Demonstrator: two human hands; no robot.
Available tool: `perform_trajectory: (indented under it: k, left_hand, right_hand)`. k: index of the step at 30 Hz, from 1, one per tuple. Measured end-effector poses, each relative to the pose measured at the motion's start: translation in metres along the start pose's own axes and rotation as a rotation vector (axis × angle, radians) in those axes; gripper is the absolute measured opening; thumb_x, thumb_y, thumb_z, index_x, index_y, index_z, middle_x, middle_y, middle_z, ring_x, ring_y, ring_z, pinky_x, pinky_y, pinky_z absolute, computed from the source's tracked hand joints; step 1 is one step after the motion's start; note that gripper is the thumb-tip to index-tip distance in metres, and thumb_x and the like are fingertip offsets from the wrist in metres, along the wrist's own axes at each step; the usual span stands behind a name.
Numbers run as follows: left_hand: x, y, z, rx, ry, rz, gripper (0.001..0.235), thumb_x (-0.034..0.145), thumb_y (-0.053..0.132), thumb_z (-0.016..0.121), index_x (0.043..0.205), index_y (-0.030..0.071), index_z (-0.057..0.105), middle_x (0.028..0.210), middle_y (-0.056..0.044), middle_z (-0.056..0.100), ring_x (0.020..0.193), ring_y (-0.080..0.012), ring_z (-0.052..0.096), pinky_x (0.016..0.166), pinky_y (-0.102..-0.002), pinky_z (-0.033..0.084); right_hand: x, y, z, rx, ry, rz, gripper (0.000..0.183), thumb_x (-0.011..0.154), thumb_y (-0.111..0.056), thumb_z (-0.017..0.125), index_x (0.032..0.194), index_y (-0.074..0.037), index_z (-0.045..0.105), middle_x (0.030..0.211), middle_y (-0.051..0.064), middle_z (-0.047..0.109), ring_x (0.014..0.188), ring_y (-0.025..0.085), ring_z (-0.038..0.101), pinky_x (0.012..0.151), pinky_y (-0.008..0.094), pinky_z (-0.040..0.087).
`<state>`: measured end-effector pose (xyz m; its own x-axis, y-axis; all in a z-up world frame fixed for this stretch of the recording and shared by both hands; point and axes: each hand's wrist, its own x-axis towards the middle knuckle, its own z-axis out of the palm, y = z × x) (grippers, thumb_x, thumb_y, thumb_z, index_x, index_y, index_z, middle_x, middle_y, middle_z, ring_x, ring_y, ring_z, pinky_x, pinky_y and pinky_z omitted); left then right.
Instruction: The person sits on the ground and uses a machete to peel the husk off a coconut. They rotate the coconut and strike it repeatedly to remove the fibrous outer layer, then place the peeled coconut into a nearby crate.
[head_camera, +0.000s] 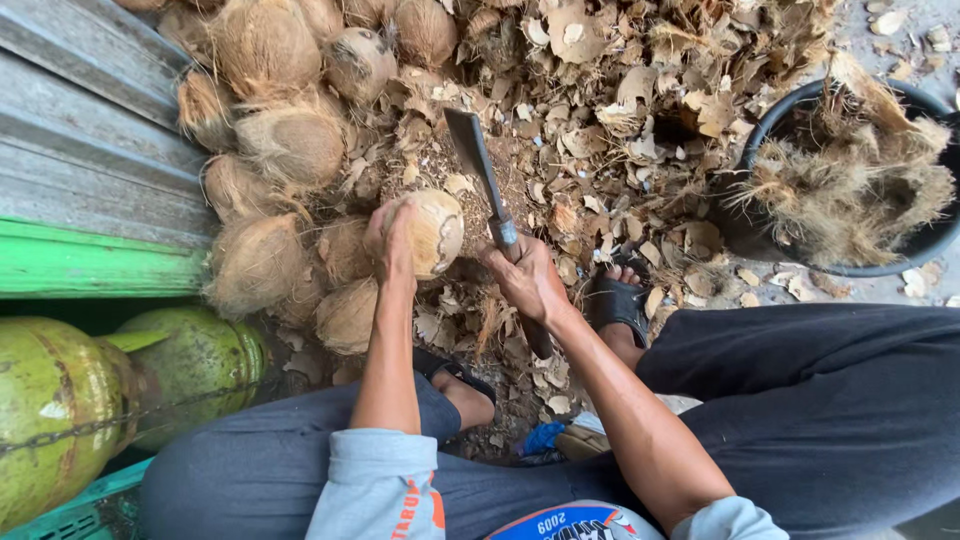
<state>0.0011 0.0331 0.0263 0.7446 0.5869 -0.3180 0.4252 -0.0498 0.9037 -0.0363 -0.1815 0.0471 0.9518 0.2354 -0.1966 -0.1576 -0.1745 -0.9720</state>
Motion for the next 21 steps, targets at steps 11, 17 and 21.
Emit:
perform_trajectory:
  k: [11, 17, 21]
  left_hand:
    - [0.009, -0.004, 0.002, 0.228, 0.054, -0.072, 0.062, 0.088, 0.068, 0.055, 0.113, 0.014, 0.074, 0.101, -0.009, 0.069, 0.086, -0.0233, 0.063, 0.078, -0.044, 0.05]
    - [0.01, -0.001, 0.017, 0.019, 0.081, -0.061, 0.048, 0.086, 0.053, 0.068, 0.111, 0.012, 0.074, 0.084, -0.006, 0.069, 0.063, -0.0134, 0.051, 0.057, -0.033, 0.037]
    - [0.02, -0.011, 0.026, -0.017, 0.067, -0.057, 0.037, 0.087, 0.046, 0.068, 0.104, 0.014, 0.073, 0.073, -0.002, 0.064, 0.048, -0.0079, 0.048, 0.044, -0.025, 0.036]
  right_hand:
    - [-0.023, -0.003, 0.007, 0.143, 0.022, -0.119, 0.032, 0.098, -0.03, 0.067, 0.075, -0.009, 0.058, 0.062, 0.0, 0.058, 0.051, 0.009, 0.051, 0.047, 0.029, 0.042]
    - [-0.019, -0.006, 0.011, -0.093, -0.093, 0.008, 0.037, 0.099, -0.037, 0.066, 0.075, -0.012, 0.053, 0.061, 0.0, 0.05, 0.051, 0.01, 0.045, 0.048, 0.031, 0.039]
    - [-0.018, -0.005, 0.004, 0.047, -0.021, -0.11, 0.028, 0.095, -0.032, 0.063, 0.074, -0.013, 0.06, 0.062, -0.002, 0.06, 0.049, 0.01, 0.054, 0.046, 0.032, 0.049]
